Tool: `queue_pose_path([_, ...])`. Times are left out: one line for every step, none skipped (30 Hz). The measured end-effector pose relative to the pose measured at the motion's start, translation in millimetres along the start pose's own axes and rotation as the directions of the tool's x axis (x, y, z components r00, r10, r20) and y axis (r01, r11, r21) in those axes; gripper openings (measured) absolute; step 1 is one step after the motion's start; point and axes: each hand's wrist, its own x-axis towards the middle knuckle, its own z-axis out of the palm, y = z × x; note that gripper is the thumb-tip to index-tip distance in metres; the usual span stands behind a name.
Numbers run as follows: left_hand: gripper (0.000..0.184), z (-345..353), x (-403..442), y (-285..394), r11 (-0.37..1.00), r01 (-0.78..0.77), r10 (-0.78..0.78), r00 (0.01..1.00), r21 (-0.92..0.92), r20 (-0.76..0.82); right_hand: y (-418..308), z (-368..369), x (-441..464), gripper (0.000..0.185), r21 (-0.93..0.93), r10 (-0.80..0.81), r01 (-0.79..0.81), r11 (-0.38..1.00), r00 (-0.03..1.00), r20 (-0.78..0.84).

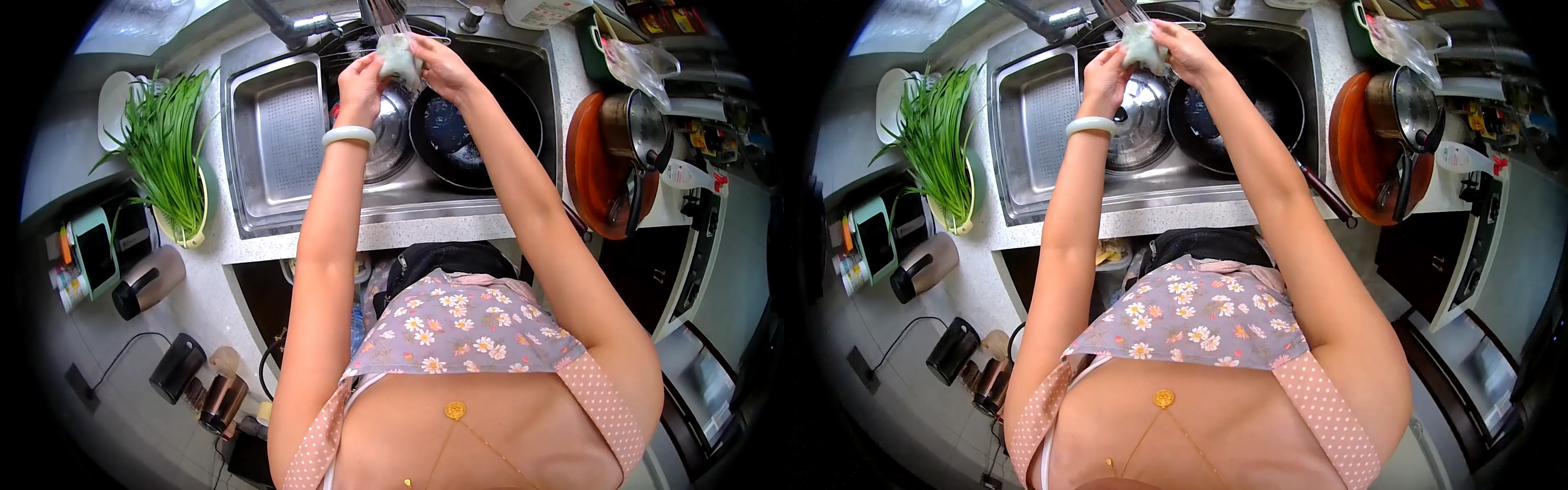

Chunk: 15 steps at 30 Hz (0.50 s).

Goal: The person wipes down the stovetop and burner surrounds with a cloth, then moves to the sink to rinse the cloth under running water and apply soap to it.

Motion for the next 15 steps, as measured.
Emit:
queue_pose_path([0.024, -2.9, 3.8, 0.4, 0.998, 0.028, -0.028, 1.000, -0.065, -0.004, 0.7, -2.9, -0.8, 0.041, 0.042, 0.024, -0.023, 0.999, 0.999, -0.030])
queue_pose_path([0.025, -2.9, 7.1, -1.8, 0.992, 0.040, -0.041, 0.999, -0.123, -0.004, 4.6, -8.1, 2.7, 0.037, 0.080, 0.025, -0.022, 0.997, 0.999, -0.029])
queue_pose_path([0.026, -2.8, 11.0, -4.0, 0.982, 0.051, -0.053, 0.999, -0.181, -0.002, 10.3, -14.4, 9.8, 0.034, 0.118, 0.024, -0.020, 0.993, 0.999, -0.028])
queue_pose_path([0.027, 1.5, 8.5, -0.4, 0.969, 0.063, -0.065, 0.998, -0.238, -0.001, 11.6, -16.3, 14.5, 0.031, 0.155, 0.025, -0.020, 0.988, 0.999, -0.027])
queue_pose_path([0.032, 6.9, 4.3, 0.7, 0.957, 0.115, -0.113, 0.993, -0.266, 0.025, 13.3, -17.5, 19.7, 0.024, 0.207, -0.020, 0.016, 0.978, 1.000, 0.017])
queue_pose_path([0.032, 12.5, -1.1, 0.5, 0.965, 0.142, -0.139, 0.990, -0.219, 0.029, 18.5, -16.7, 22.4, 0.023, 0.145, -0.070, 0.073, 0.987, 0.997, -0.026])
queue_pose_path([0.032, 19.4, -8.1, 1.4, 0.971, 0.170, -0.167, 0.985, -0.171, 0.032, 14.3, -3.8, 18.9, 0.022, 0.080, -0.123, 0.128, 0.989, 0.990, -0.067])
queue_pose_path([0.031, 23.1, -10.2, 0.2, 0.973, 0.197, -0.194, 0.980, -0.123, 0.034, 11.4, 2.1, 17.7, 0.022, 0.011, -0.177, 0.179, 0.984, 0.979, -0.104])
queue_pose_path([0.028, 26.5, -10.8, 0.4, 0.981, 0.169, -0.164, 0.985, -0.096, 0.061, 6.1, 4.6, 15.6, 0.021, 0.062, -0.119, 0.121, 0.991, 0.992, -0.034])
queue_pose_path([0.028, 24.6, -5.5, -2.1, 0.984, 0.133, -0.121, 0.988, -0.123, 0.096, 6.3, 6.8, 14.4, 0.021, 0.181, -0.098, 0.108, 0.978, 0.993, -0.061])
queue_pose_path([0.027, 20.4, 4.1, -5.0, 0.984, 0.095, -0.075, 0.989, -0.153, 0.129, 7.5, 10.8, 15.0, 0.021, 0.296, -0.075, 0.096, 0.950, 0.994, -0.083])
queue_pose_path([0.027, 16.3, 12.8, -8.5, 0.981, 0.056, -0.026, 0.987, -0.184, 0.159, 7.4, 13.8, 15.6, 0.020, 0.407, -0.050, 0.086, 0.909, 0.994, -0.100])
queue_pose_path([0.022, 17.3, 14.1, -7.7, 0.988, -0.055, 0.081, 0.980, -0.145, 0.180, 5.7, 7.4, 15.9, 0.029, 0.478, 0.042, -0.124, 0.870, 0.983, 0.179])
queue_pose_path([0.022, 16.3, 14.7, -6.1, 0.985, -0.167, 0.155, 0.968, 0.045, 0.199, 6.7, 3.2, 15.0, 0.033, 0.558, 0.100, -0.239, 0.794, 0.958, 0.269])
queue_pose_path([0.022, 14.5, 16.0, -3.4, 0.933, -0.276, 0.223, 0.947, 0.230, 0.231, 9.2, -0.3, 12.8, 0.038, 0.620, 0.144, -0.353, 0.701, 0.921, 0.362])
